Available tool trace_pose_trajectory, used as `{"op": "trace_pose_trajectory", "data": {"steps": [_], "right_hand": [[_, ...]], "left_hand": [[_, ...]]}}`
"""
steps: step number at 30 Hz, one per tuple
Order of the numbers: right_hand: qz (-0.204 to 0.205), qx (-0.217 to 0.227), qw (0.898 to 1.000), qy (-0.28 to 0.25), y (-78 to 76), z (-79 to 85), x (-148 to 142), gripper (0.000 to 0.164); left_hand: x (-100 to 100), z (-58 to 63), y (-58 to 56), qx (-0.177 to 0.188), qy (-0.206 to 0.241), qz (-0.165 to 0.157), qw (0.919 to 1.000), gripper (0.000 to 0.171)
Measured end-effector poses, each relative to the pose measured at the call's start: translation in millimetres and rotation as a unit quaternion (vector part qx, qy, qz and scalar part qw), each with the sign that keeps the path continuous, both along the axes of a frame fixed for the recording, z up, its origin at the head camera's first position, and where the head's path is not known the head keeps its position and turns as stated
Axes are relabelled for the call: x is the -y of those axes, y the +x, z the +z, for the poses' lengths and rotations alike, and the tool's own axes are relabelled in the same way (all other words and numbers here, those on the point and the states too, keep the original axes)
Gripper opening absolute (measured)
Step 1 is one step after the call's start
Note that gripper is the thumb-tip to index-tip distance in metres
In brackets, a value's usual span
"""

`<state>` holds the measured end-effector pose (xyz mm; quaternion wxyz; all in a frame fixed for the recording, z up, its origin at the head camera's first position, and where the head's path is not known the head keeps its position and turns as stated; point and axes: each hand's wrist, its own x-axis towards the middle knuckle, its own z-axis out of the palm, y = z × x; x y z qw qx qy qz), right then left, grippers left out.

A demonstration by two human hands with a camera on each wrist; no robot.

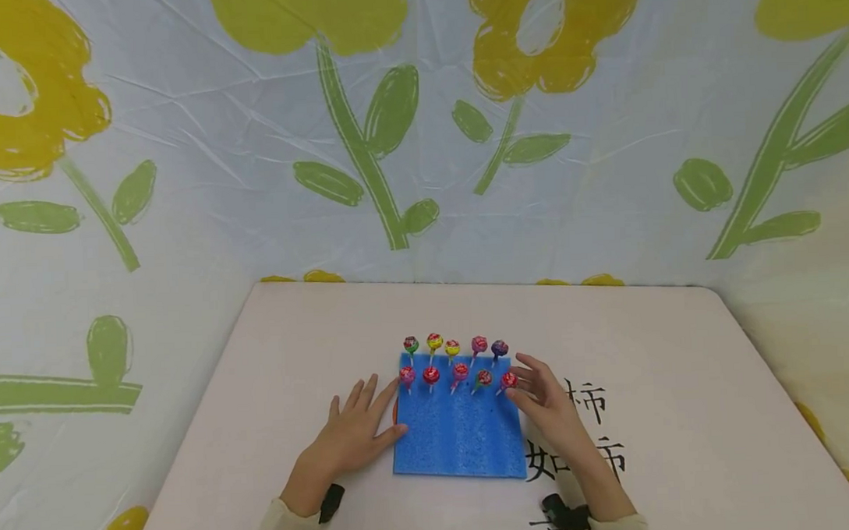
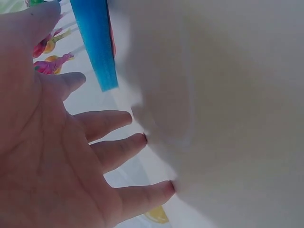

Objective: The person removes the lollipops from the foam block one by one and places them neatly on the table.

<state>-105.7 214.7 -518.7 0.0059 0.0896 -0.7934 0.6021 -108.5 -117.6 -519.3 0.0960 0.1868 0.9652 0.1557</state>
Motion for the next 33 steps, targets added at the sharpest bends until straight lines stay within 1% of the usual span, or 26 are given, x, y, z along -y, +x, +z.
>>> {"op": "trace_pose_trajectory", "data": {"steps": [4, 12, 14, 19, 23, 28, 33], "right_hand": [[-0.016, 0.03, 0.999, -0.01, 2.2, 4.2, 3.3, 0.055], [-0.03, 0.034, 0.999, -0.021, 2.9, 8.1, 5.8, 0.047], [-0.031, 0.035, 0.999, -0.024, 4.3, 12.5, 7.0, 0.044], [-0.034, 0.033, 0.999, -0.023, 9.7, 28.3, 12.0, 0.036], [-0.042, 0.039, 0.998, -0.02, 11.9, 33.4, 14.7, 0.034], [-0.041, 0.04, 0.998, -0.032, 10.6, 30.9, 13.8, 0.036], [-0.046, 0.039, 0.997, -0.04, 6.5, 16.6, 8.7, 0.036]], "left_hand": [[0.6, -1.0, -0.2, -0.007, -0.004, -0.006, 1.0, 0.073], [3.0, -1.4, -0.4, -0.014, -0.017, -0.013, 0.9997, 0.069], [3.0, -0.7, -0.6, -0.01, -0.012, -0.014, 0.9998, 0.069], [2.4, -0.4, 0.5, -0.008, -0.016, -0.014, 0.9997, 0.069], [2.1, -0.5, 1.6, -0.014, -0.015, -0.015, 0.9997, 0.069], [2.1, 0.5, 1.3, -0.012, -0.018, -0.015, 0.9997, 0.069], [1.5, 2.8, 1.2, -0.005, -0.013, -0.014, 0.9998, 0.068]]}}
